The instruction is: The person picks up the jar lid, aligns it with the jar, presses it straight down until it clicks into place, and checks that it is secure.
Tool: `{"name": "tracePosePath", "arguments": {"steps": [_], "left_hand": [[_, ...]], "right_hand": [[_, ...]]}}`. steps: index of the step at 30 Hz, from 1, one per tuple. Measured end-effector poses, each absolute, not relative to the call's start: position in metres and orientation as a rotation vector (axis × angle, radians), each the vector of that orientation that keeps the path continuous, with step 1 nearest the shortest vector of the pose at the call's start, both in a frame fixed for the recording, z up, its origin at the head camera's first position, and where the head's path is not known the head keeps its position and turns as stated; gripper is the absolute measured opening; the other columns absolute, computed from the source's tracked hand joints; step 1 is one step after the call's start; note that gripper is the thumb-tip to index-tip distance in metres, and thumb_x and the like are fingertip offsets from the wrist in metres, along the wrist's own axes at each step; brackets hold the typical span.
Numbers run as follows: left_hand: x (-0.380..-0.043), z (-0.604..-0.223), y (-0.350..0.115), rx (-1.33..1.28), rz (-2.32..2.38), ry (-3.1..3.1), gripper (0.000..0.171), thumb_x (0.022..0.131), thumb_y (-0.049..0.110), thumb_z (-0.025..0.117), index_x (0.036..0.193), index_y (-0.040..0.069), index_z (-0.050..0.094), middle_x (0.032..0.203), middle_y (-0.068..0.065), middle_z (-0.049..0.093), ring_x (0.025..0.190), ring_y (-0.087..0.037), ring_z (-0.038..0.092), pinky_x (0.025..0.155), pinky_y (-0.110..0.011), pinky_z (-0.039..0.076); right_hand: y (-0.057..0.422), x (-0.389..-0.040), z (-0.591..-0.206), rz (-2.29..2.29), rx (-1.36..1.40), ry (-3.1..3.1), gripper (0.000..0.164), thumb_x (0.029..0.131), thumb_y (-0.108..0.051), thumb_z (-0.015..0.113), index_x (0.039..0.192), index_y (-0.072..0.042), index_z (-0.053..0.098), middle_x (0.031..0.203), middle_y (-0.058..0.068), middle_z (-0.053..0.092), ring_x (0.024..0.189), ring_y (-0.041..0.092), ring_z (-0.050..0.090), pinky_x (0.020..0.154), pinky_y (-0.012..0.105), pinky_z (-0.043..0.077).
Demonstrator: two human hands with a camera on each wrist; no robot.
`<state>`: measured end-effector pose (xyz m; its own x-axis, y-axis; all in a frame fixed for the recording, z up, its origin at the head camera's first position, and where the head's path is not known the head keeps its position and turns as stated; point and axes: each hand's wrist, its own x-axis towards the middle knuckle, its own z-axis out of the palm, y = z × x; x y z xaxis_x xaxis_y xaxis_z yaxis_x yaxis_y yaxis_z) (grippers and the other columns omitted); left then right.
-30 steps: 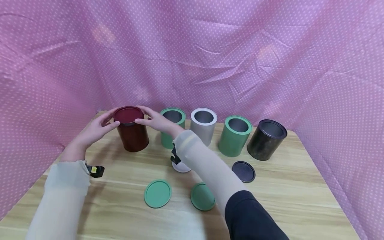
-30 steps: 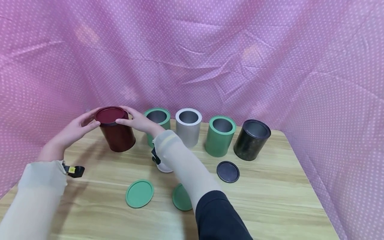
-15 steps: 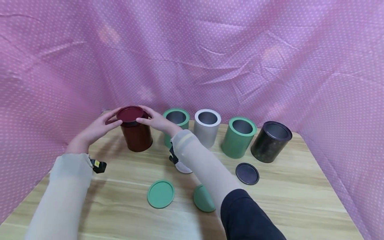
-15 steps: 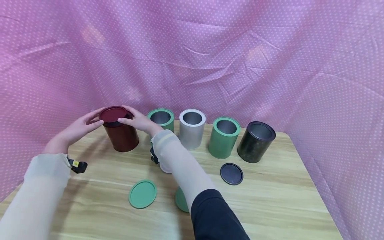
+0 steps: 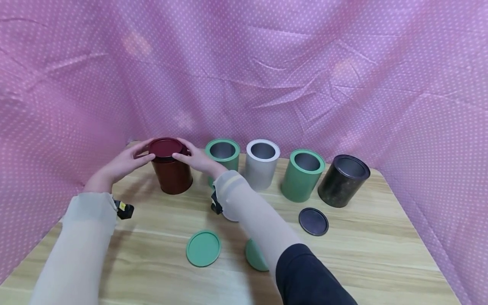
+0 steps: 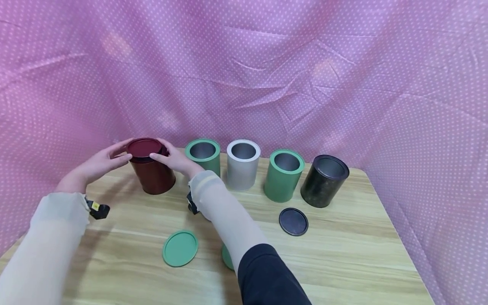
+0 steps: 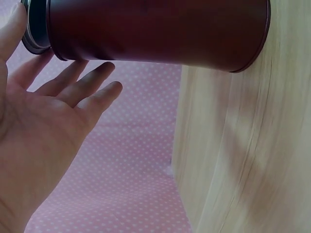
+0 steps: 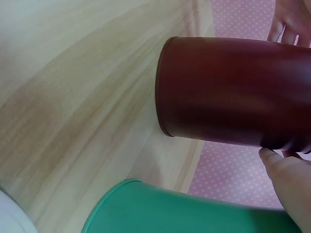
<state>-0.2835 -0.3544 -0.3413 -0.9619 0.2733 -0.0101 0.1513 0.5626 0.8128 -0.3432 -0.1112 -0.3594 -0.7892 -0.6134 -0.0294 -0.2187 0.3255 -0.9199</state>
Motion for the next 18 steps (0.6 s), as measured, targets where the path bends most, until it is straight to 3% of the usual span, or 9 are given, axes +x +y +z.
{"name": "tracePosePath", "arguments": {"steps": [10, 18], "left_hand": [[-0.2909, -0.3389, -0.3534, 0.327, 1.255, 2.701, 0.071, 0.1, 0.036, 0.052, 0.156, 0.011, 0.016, 0.159, -0.022, 0.017, 0.14, -0.05, 0.024, 0.111, -0.064, 0.026], [-0.2887, -0.3435, -0.3534, 0.291, 1.213, 2.709, 0.07, 0.098, 0.039, 0.054, 0.155, 0.012, 0.022, 0.157, -0.022, 0.023, 0.138, -0.047, 0.032, 0.11, -0.061, 0.03]], "right_hand": [[-0.1129, -0.3432, -0.3626, -1.537, -0.73, 2.184, 0.064, 0.099, -0.034, 0.055, 0.154, -0.025, 0.024, 0.153, 0.009, 0.039, 0.141, 0.024, 0.037, 0.114, 0.039, 0.034], [-0.1111, -0.3421, -0.3617, -1.424, -0.741, 2.25, 0.069, 0.097, -0.038, 0.057, 0.155, -0.02, 0.023, 0.153, 0.01, 0.039, 0.141, 0.022, 0.038, 0.113, 0.037, 0.038]]}}
